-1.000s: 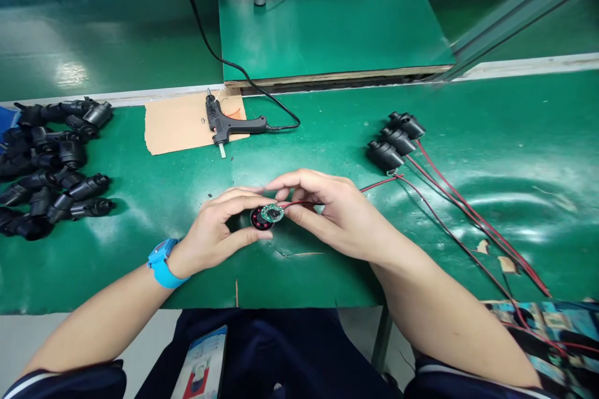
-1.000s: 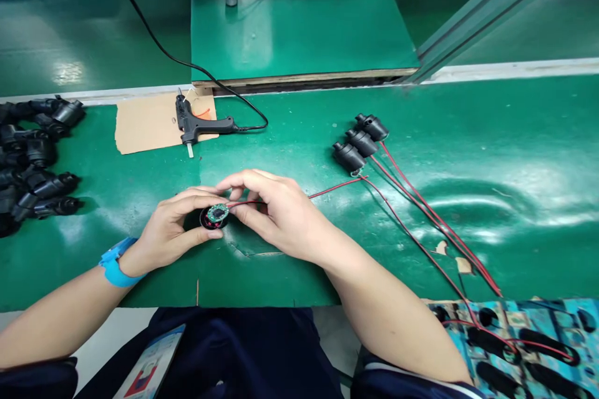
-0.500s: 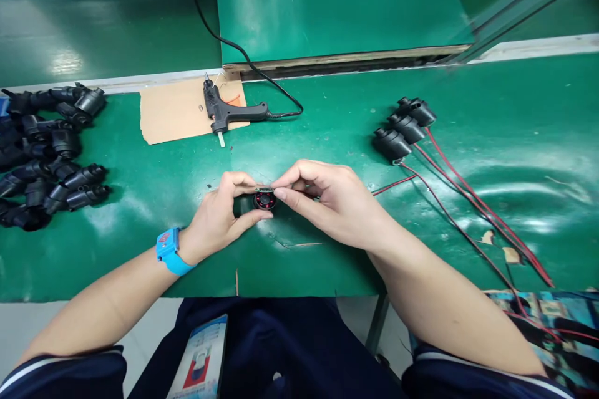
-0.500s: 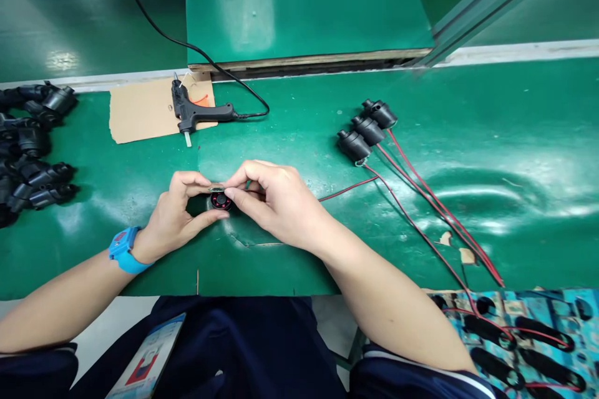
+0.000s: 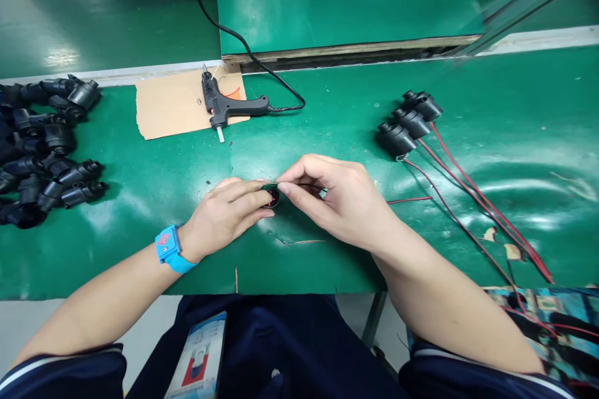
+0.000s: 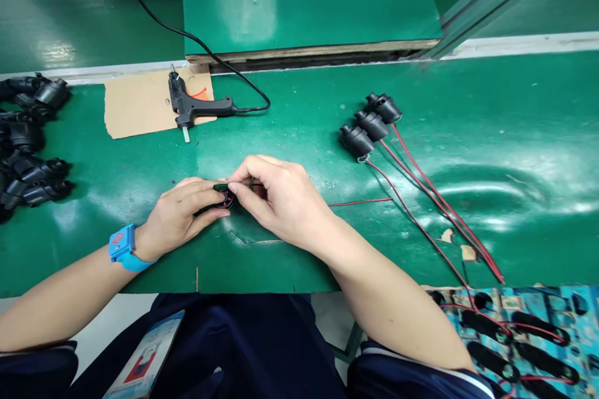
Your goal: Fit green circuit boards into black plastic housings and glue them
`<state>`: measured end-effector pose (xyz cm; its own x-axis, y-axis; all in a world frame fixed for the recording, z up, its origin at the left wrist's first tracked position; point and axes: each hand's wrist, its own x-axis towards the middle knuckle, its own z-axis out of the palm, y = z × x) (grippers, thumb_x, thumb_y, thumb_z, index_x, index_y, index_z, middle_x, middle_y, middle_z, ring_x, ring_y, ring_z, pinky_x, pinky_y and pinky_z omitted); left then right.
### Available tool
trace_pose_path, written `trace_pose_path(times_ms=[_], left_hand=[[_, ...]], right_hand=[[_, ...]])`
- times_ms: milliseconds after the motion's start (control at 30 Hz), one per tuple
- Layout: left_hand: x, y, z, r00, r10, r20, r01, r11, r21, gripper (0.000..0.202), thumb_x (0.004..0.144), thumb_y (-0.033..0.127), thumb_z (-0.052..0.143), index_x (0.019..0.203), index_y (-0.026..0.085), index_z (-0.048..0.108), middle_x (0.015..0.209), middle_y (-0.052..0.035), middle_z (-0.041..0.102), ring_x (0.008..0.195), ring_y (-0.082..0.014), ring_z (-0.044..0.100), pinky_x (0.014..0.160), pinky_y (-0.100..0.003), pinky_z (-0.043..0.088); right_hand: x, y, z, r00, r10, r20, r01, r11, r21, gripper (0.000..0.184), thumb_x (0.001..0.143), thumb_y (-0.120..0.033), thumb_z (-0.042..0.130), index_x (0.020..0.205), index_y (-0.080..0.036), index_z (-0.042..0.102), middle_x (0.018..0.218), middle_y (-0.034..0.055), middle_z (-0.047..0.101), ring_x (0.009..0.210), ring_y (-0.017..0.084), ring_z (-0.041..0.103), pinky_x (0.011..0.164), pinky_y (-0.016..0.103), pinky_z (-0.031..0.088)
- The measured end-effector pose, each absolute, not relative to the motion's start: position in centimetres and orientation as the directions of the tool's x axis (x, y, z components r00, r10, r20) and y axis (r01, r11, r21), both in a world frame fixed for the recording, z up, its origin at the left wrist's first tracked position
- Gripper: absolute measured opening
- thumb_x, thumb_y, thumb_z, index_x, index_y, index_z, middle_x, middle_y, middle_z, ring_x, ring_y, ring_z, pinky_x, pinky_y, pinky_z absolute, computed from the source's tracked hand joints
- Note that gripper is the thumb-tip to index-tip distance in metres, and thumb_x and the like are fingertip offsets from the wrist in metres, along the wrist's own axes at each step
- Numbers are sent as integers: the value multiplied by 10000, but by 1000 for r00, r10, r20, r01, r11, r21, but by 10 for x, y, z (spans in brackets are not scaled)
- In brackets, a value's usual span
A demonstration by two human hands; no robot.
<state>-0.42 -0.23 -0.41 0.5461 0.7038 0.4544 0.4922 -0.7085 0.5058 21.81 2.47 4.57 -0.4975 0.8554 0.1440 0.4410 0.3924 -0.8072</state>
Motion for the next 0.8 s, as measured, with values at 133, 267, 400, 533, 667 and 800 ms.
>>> trace_pose_path(times_ms=[133,267,400,533,667,800], left_hand=[[-5,-2,-5,567,677,469,497,-735,461,262,917,292,700,1139,184,612,1111,-110,749,988,-226,732,870,-369,588],[-6,-1,-4,583,670,460,504,-742,442,257,936,296,676,1155,169,630,1117,-118,754,1031,-226,728,899,-366,585],[-5,-1,1,610,653,449,509,-757,410,270,957,276,647,1193,146,624,1145,-126,751,1095,-225,718,941,-357,582],[-3,-4,3,612,650,451,558,-758,337,251,971,294,622,1177,150,624,1152,-127,748,1047,-220,739,901,-334,611],[-3,-7,-5,533,699,476,530,-715,456,257,939,294,672,1161,195,587,1152,-104,743,1066,-218,735,886,-333,618],[-4,-8,-13,436,778,452,480,-626,615,455,886,341,740,1240,193,495,1131,-96,741,1047,-216,740,879,-357,621]], right_hand=[[218,25,45,-492,856,160,437,402,-805,93,935,-196,603,873,-154,660,764,2,644,645,105,560,600,247,439],[218,24,46,-493,856,154,436,396,-808,79,933,-195,604,881,-164,653,776,-1,649,647,102,566,599,241,442],[219,24,48,-511,847,148,457,413,-788,70,932,-184,605,874,-167,641,780,-6,653,648,97,575,604,230,445],[220,24,49,-531,834,149,454,429,-781,62,931,-170,608,878,-166,641,781,-7,661,682,101,592,630,222,450],[222,25,49,-573,808,136,444,446,-777,73,940,-178,601,894,-172,657,780,-7,656,683,107,584,627,228,436],[224,24,48,-608,775,169,467,522,-714,101,961,-198,582,943,-164,676,824,25,661,721,133,596,649,258,449]])
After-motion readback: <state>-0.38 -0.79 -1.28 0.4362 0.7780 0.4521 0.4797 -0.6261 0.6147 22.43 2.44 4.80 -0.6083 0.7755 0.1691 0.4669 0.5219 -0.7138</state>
